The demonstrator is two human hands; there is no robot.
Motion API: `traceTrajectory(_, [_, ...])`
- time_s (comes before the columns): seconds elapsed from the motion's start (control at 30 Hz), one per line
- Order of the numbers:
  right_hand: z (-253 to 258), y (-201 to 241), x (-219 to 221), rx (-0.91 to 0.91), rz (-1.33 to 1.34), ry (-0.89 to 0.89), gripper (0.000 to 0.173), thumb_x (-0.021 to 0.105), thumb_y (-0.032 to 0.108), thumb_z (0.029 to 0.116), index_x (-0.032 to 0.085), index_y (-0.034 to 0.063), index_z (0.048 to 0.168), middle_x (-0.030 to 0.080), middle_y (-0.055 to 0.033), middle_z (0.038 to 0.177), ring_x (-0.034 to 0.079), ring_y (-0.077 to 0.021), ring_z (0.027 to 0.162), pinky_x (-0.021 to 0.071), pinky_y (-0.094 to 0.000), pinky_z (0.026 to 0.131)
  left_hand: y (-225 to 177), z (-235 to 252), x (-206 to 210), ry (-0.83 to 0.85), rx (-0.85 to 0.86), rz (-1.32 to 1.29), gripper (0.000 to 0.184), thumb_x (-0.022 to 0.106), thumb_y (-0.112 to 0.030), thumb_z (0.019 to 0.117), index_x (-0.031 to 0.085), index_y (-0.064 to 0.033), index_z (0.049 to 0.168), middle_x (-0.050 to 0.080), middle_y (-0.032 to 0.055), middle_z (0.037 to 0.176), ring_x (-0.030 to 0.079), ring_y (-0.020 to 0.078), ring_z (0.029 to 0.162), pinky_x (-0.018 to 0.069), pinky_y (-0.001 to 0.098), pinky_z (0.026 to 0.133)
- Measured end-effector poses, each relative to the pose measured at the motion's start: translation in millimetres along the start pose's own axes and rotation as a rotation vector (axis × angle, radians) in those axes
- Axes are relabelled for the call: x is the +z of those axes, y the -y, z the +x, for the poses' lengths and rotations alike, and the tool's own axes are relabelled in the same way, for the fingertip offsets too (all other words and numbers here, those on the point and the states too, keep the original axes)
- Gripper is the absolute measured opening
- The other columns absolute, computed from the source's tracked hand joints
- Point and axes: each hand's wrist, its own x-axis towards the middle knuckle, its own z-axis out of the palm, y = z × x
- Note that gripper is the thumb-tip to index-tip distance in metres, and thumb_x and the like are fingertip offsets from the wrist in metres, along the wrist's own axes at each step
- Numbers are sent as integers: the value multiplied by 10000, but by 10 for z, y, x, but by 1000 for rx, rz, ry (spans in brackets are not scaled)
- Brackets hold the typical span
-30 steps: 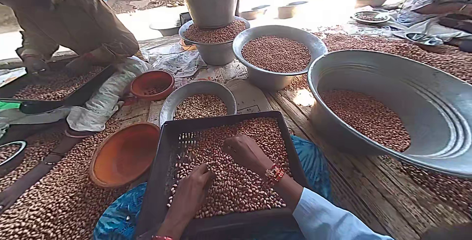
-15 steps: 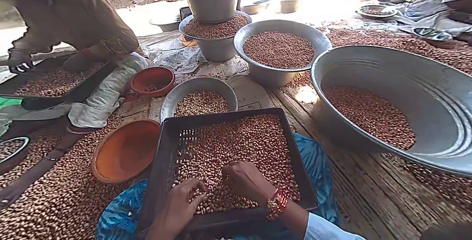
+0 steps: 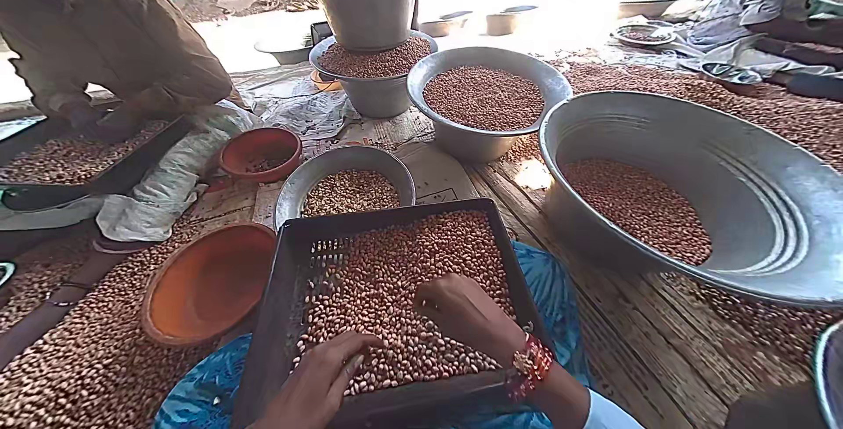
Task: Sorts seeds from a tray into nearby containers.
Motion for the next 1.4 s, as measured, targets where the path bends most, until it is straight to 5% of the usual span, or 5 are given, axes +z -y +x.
traceTrajectory(0.3, [178,-365,-108,283,-159,-193,259,573,176,1027,702,63,1222,713,-196,1153,701,-376,1034,532,-553,867,117,443,-74,-67,-528,353,480,532,-103,1054,477,-66,1529,540,271,1422,617,462,1204,491,596,1011])
traceTrajectory(0.63, [157,-530,-63,262,-43,-156,250,597,202,1000,706,52,1167,726,-175,1012,698,-359,964,519,-564,839,-110,712,205,280,-174,-5,355,500,-169,1070,623,-84,1393,640,185,1340,609,321,1262,442,507,1113])
traceTrajectory(0.9, [45,-566,-67,178,264,-372,278,569,92,933,633,-2,1186,625,-115,865,590,-220,748,490,-398,713,-113,885,-16,-300,-287,421,204,714,-90,933,750,-57,1131,679,225,1110,697,406,930,558,573,805])
traceTrajectory(1.13, [254,-390,106,35,-22,-217,211,583,98,999,732,36,1134,724,-199,1099,707,-377,1025,547,-555,845,-272,1206,265,-140,-288,482,224,718,-228,956,775,-68,1101,696,199,1121,662,407,1096,546,559,867])
traceTrajectory(1.4, [317,-389,145,62,-103,-134,223,551,113,1013,715,10,1123,705,-228,1060,701,-410,969,537,-577,792,3,1009,24,-264,-285,-399,186,497,-26,929,602,-16,1083,667,8,868,649,52,643,570,218,622])
